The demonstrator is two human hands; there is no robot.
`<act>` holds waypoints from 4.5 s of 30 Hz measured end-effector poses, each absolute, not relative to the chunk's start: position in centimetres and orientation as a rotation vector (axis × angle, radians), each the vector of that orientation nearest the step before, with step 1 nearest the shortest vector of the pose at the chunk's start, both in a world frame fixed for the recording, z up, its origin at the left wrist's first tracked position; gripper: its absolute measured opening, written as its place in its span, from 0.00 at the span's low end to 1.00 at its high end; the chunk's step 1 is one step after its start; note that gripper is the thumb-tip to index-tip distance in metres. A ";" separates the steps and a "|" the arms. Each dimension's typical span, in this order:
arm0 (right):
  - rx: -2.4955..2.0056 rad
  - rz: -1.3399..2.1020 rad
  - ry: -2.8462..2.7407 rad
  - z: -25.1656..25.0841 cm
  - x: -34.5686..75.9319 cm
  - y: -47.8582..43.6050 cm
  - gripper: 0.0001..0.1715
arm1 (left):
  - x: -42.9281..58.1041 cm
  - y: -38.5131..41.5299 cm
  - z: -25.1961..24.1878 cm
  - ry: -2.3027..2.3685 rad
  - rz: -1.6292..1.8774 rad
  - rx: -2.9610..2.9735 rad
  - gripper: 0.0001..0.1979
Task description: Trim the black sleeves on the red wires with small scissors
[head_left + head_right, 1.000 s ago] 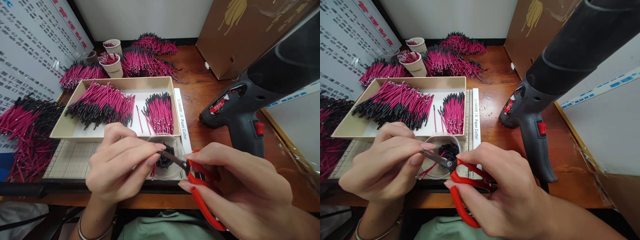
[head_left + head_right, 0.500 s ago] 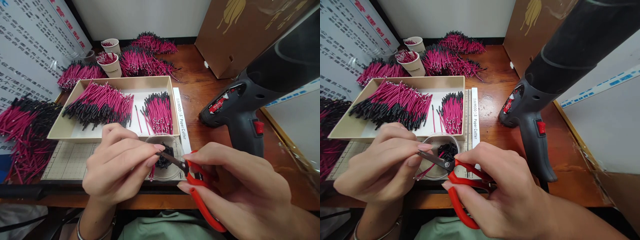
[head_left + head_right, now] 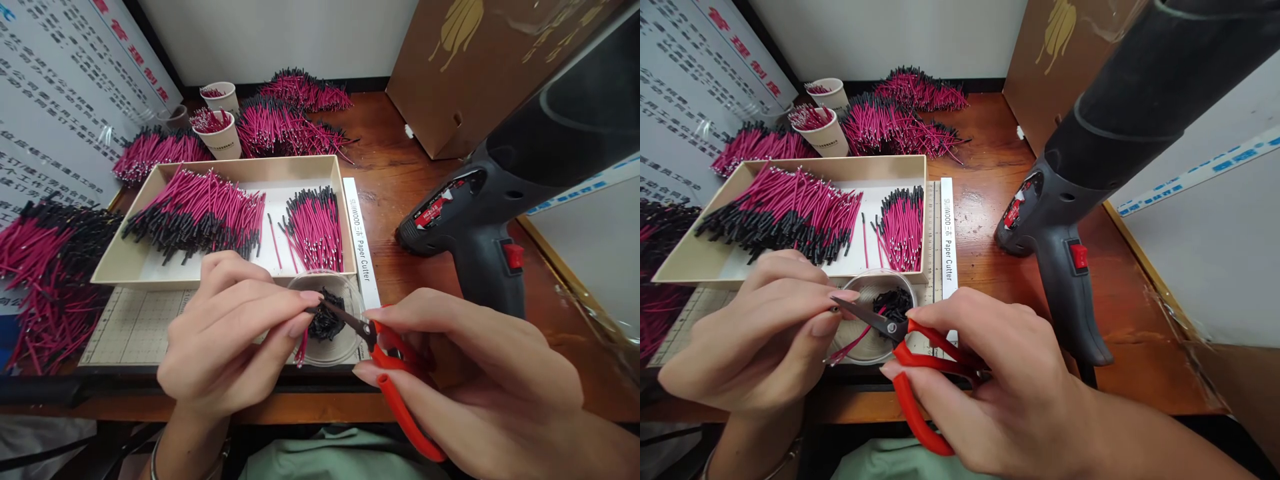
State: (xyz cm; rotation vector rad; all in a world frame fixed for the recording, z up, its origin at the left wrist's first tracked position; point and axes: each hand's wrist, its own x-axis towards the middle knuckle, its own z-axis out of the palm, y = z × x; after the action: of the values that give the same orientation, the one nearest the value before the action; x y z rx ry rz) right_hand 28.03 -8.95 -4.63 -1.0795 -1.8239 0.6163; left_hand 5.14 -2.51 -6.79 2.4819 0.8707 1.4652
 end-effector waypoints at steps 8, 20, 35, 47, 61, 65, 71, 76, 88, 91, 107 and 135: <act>-1.110 0.605 -1.802 -4.9 27.9 -9.2 0.18 | 5.4 -2.4 -6.6 0.846 1.461 2.442 0.08; -1.087 0.600 -1.854 -5.1 27.9 -8.9 0.18 | 5.1 -2.2 -6.6 0.823 1.424 2.500 0.09; -1.135 0.605 -1.807 -4.6 28.2 -9.1 0.18 | 5.3 -2.3 -6.6 0.843 1.426 2.499 0.09; -1.099 0.645 -1.833 -4.0 27.9 -8.7 0.18 | 5.2 -2.3 -6.3 0.813 1.427 2.511 0.06; -1.118 0.626 -1.835 -4.4 28.1 -8.9 0.15 | 5.1 -2.6 -6.5 0.861 1.431 2.470 0.06; -1.117 0.638 -1.808 -4.4 28.1 -9.0 0.15 | 5.1 -2.5 -6.5 0.855 1.449 2.476 0.07; -1.105 0.637 -1.847 -4.1 27.8 -8.6 0.17 | 5.0 -2.2 -6.9 0.843 1.455 2.474 0.04; -1.100 0.634 -1.857 -4.2 28.1 -8.9 0.15 | 5.0 -2.4 -6.9 0.839 1.457 2.481 0.06; -1.086 0.643 -1.853 -4.5 28.1 -8.8 0.15 | 5.2 -2.3 -6.2 0.839 1.460 2.497 0.09; -1.109 0.653 -1.814 -4.5 28.2 -8.9 0.16 | 5.1 -2.4 -6.3 0.832 1.448 2.496 0.08; -1.076 0.570 -1.871 -4.3 28.3 -9.0 0.15 | 4.9 -2.1 -6.3 0.821 1.443 2.530 0.07; -1.105 0.624 -1.849 -4.8 28.3 -9.3 0.15 | 5.1 -2.5 -6.3 0.852 1.428 2.484 0.07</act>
State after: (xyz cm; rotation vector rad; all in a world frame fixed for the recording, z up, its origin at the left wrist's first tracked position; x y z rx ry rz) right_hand 28.35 -9.33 -4.75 -1.1050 -1.8494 0.6241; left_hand 5.10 -2.46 -6.28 2.4842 0.8521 1.4283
